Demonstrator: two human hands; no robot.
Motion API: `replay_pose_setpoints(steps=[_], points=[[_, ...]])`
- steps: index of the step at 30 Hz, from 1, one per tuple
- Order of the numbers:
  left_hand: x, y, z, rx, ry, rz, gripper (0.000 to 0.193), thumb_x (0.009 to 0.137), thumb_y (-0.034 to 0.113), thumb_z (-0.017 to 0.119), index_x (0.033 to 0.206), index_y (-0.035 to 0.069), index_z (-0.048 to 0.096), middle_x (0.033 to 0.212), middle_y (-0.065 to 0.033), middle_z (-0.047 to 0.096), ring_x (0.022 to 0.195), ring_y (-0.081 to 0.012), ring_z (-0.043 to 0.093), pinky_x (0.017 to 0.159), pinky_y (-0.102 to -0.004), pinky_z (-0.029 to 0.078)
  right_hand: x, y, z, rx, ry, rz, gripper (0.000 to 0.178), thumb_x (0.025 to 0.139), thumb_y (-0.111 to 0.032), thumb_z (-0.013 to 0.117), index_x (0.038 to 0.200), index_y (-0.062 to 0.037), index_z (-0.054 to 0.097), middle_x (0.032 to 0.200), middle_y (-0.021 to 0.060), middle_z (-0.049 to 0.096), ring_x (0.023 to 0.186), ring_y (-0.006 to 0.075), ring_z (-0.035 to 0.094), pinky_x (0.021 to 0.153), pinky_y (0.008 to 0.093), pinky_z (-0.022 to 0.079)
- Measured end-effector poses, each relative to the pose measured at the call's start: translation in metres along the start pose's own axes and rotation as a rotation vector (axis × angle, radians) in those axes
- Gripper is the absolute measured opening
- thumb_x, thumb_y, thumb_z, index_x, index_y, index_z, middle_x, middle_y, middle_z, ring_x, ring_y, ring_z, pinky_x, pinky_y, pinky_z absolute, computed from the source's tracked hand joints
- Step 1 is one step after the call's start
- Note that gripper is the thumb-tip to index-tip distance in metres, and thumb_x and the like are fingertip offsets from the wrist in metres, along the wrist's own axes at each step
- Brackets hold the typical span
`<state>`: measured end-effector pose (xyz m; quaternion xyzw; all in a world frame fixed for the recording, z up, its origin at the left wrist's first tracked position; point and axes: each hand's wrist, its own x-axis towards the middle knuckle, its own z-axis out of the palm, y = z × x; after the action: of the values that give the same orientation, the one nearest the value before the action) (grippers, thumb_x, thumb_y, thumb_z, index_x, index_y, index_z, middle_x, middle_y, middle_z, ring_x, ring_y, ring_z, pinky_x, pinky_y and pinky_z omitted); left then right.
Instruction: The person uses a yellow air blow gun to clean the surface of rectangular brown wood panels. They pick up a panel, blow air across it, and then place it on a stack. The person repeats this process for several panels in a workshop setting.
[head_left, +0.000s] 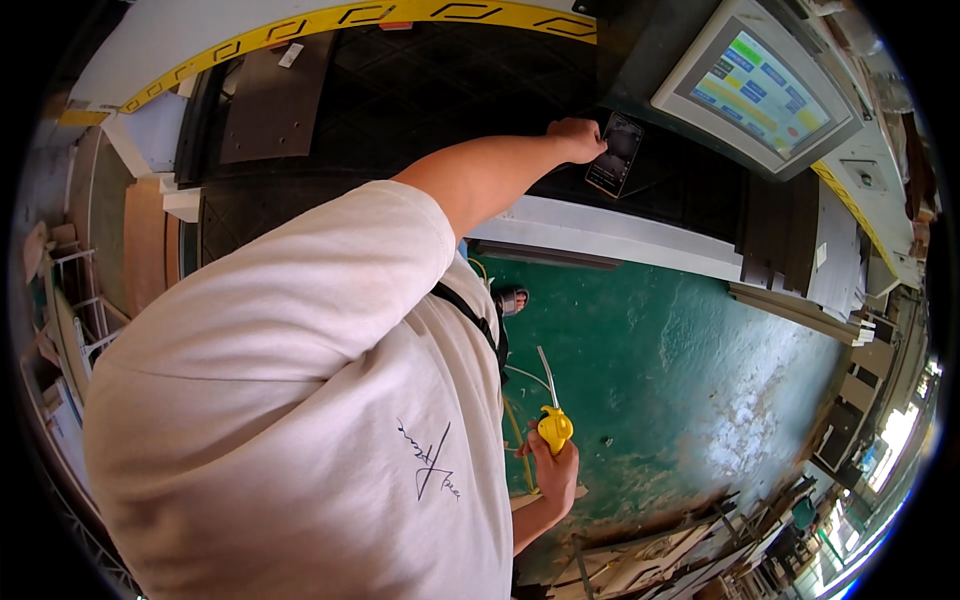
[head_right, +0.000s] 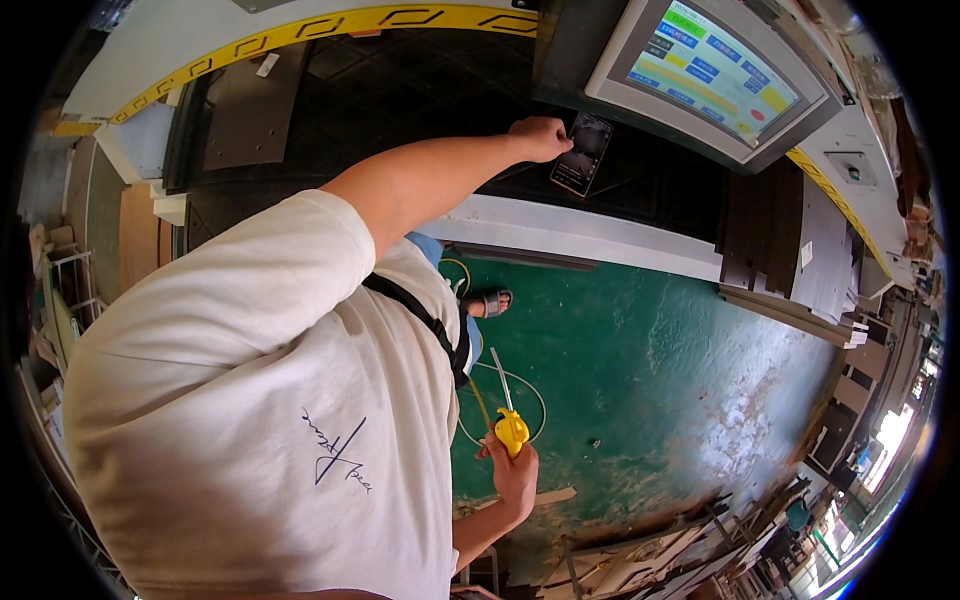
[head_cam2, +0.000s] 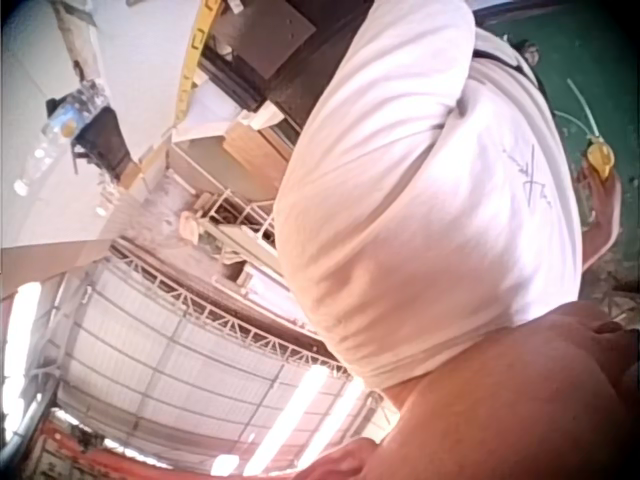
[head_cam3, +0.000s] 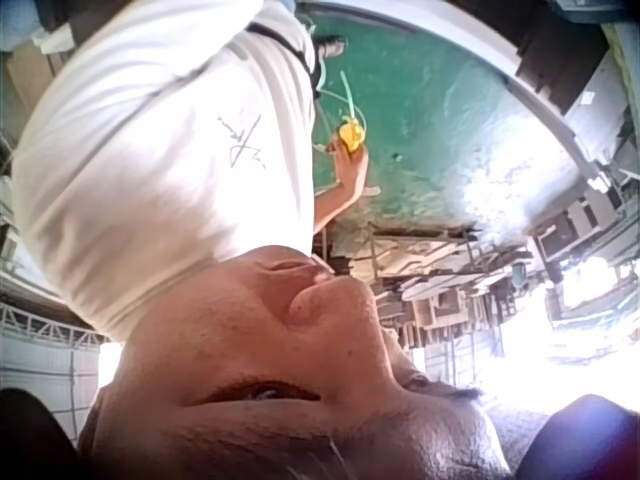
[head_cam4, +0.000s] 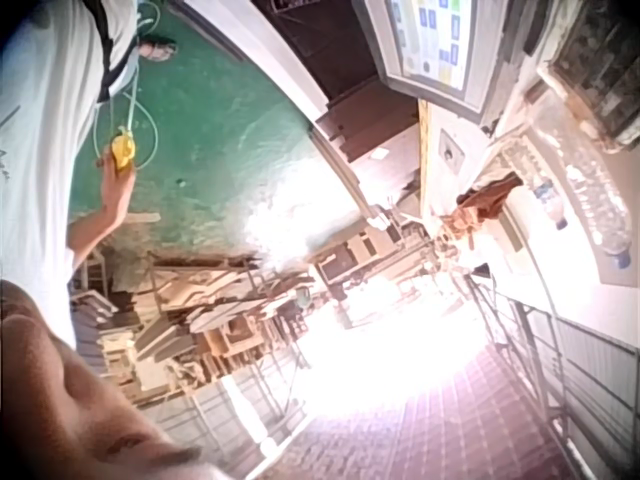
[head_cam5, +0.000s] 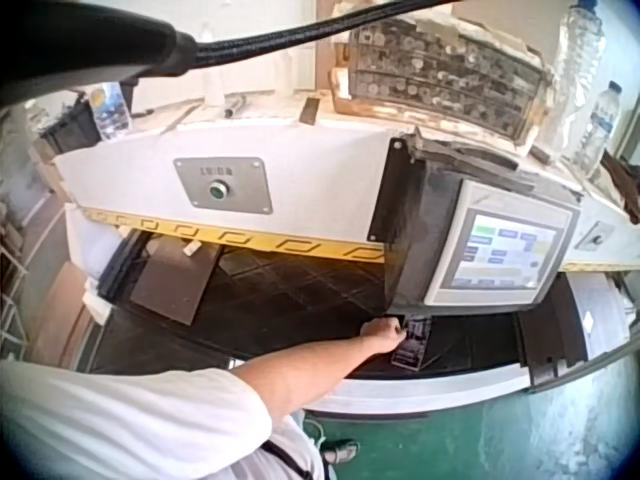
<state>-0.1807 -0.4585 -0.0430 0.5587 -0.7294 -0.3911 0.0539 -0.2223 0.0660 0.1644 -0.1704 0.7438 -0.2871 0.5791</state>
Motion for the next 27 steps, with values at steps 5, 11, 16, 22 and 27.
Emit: replay_pose_setpoints(steps=[5,11,16,22,27], points=[[0.001,-0.003,-0.003,-0.026,-0.044,0.023,0.044,0.086,0.054,0.072,0.111,0.017,0.074,0.117,-0.0078,0.075,0.113,-0.0298,0.070,0.094,-0.0425,0.054,0.001,-0.004,0.000,-0.024,-0.004,-0.010,0.026,0.099,-0.015,0.069,0.109,0.0084,0.071,0.075,0.0049,0.066,0.066,0.0143,0.065,0.063,0.0302,0.053],[0.000,-0.007,-0.008,-0.029,-0.086,0.065,0.053,0.075,0.053,0.083,0.111,0.014,0.072,0.116,-0.0086,0.075,0.112,-0.0284,0.070,0.094,-0.0408,0.054,0.005,-0.007,-0.002,-0.053,-0.017,-0.006,0.021,0.099,-0.011,0.067,0.109,0.0073,0.066,0.079,0.0069,0.065,0.066,0.0168,0.064,0.063,0.0328,0.055],[-0.007,0.000,-0.013,0.007,-0.102,0.076,0.056,0.074,0.053,0.085,0.112,0.014,0.072,0.119,-0.0089,0.074,0.114,-0.0276,0.069,0.094,-0.0409,0.054,0.006,-0.009,-0.002,-0.080,-0.024,-0.010,0.022,0.099,-0.013,0.068,0.109,0.0068,0.067,0.077,0.0060,0.065,0.066,0.0162,0.065,0.063,0.0320,0.055],[0.003,-0.002,0.000,-0.017,-0.023,0.024,0.044,0.086,0.052,0.074,0.111,0.015,0.072,0.117,-0.0081,0.074,0.112,-0.0288,0.069,0.094,-0.0426,0.054,0.006,-0.010,-0.002,-0.097,-0.007,-0.007,0.026,0.099,-0.015,0.069,0.110,0.0076,0.071,0.074,0.0050,0.067,0.067,0.0143,0.067,0.064,0.0298,0.053],[0.007,-0.004,0.008,-0.032,0.029,0.003,0.039,0.097,0.050,0.062,0.109,0.015,0.073,0.114,-0.0075,0.075,0.110,-0.0297,0.070,0.093,-0.0440,0.054,0.004,-0.005,0.000,-0.056,-0.005,-0.008,0.024,0.098,-0.013,0.068,0.111,0.0070,0.068,0.074,0.0050,0.064,0.065,0.0157,0.065,0.063,0.0309,0.054]])
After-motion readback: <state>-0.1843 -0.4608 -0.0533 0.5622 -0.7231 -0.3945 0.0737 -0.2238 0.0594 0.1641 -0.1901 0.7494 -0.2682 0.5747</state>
